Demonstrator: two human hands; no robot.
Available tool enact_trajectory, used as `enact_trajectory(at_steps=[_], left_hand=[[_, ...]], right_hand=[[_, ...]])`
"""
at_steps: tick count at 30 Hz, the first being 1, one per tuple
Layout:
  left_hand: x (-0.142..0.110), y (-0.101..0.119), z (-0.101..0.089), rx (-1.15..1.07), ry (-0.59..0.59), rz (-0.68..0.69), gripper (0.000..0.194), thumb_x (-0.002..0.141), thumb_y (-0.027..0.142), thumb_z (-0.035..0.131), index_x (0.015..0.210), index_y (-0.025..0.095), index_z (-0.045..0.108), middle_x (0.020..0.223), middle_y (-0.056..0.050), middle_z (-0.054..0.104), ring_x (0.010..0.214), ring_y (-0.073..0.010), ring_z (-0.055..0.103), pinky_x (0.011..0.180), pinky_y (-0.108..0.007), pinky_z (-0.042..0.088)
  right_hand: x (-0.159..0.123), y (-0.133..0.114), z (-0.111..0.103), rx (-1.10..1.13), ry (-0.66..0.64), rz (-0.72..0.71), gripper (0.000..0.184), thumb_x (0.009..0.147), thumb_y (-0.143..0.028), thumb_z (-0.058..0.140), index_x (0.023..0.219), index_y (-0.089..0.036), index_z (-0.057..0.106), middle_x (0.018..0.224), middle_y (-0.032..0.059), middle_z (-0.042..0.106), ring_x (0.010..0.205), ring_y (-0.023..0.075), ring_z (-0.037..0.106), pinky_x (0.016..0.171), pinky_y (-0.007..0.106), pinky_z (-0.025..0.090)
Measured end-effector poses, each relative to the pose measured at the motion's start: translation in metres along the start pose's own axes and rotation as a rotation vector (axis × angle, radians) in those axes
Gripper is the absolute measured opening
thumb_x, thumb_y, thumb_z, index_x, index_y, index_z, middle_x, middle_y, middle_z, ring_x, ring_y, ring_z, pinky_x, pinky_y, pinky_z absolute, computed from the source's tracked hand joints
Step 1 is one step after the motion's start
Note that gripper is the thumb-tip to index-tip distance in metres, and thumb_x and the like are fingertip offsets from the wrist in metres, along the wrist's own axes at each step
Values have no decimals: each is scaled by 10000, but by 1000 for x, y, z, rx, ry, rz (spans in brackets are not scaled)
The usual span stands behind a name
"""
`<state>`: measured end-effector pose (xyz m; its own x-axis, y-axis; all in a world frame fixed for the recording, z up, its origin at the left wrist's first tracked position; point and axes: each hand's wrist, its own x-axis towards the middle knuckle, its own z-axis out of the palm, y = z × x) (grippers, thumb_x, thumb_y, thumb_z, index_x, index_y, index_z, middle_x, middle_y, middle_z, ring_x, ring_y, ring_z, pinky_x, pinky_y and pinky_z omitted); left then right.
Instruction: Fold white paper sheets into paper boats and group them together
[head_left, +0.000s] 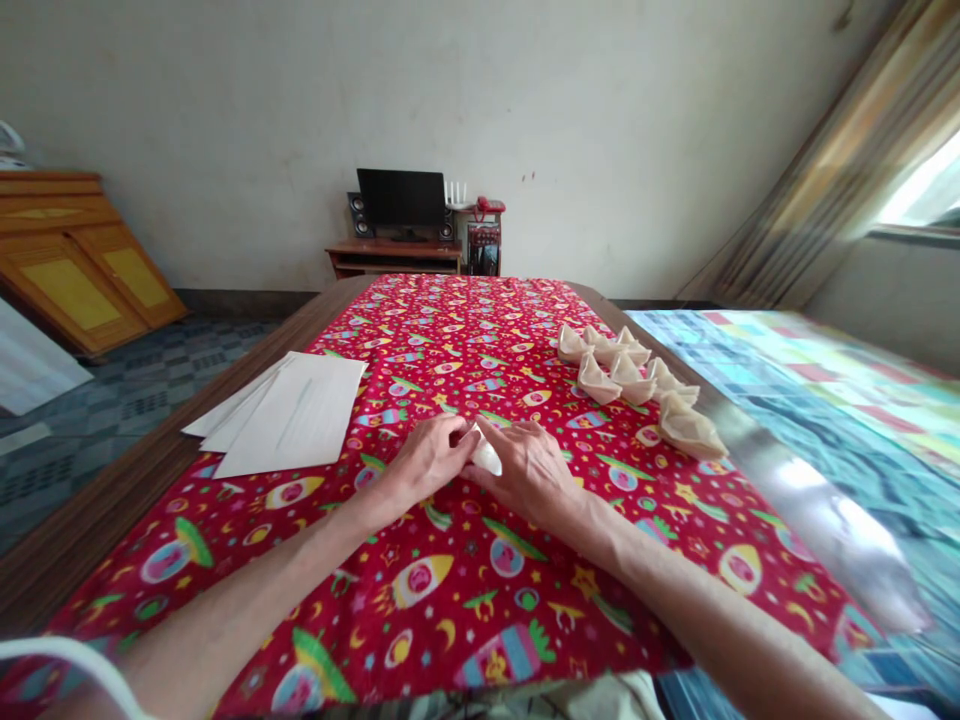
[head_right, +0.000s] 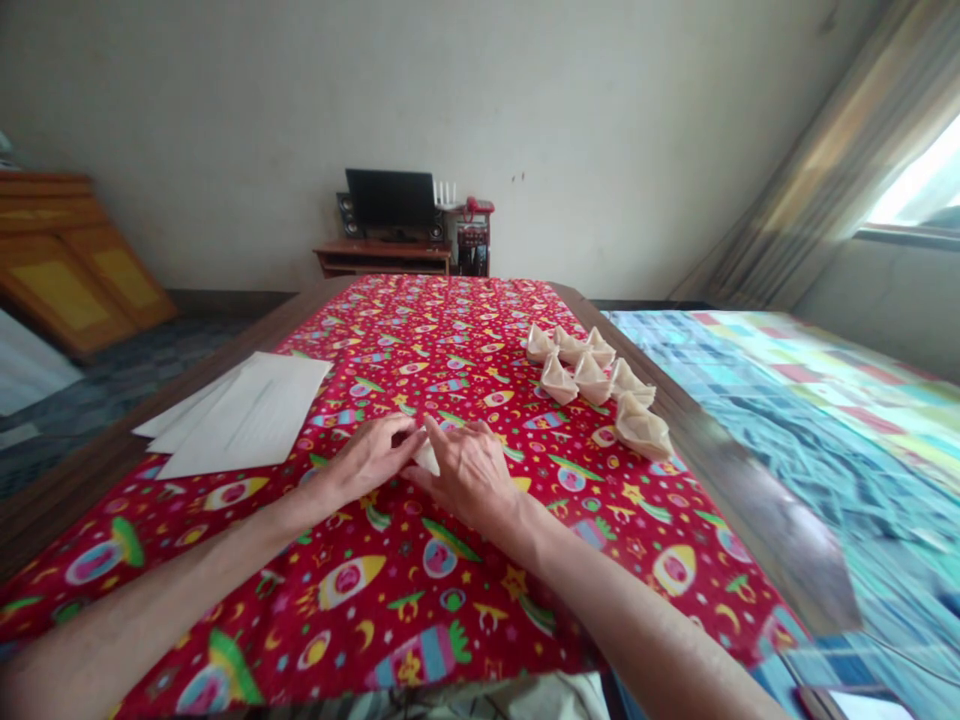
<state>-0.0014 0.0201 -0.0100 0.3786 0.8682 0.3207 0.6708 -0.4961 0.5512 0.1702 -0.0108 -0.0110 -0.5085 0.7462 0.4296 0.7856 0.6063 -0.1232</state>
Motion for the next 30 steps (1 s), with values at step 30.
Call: enact_trajectory(at_steps=[30], left_hand=[[-22,-10,2,147,15,301,311,902,197,451,1201,226,532,1097,-64,547,1047,-207,524,934,-354,446]], right_hand=[[-2,27,14,128,81,60,112,868,-253,528,860,-192,621,786,30,582,733,141,522,673,234,362]])
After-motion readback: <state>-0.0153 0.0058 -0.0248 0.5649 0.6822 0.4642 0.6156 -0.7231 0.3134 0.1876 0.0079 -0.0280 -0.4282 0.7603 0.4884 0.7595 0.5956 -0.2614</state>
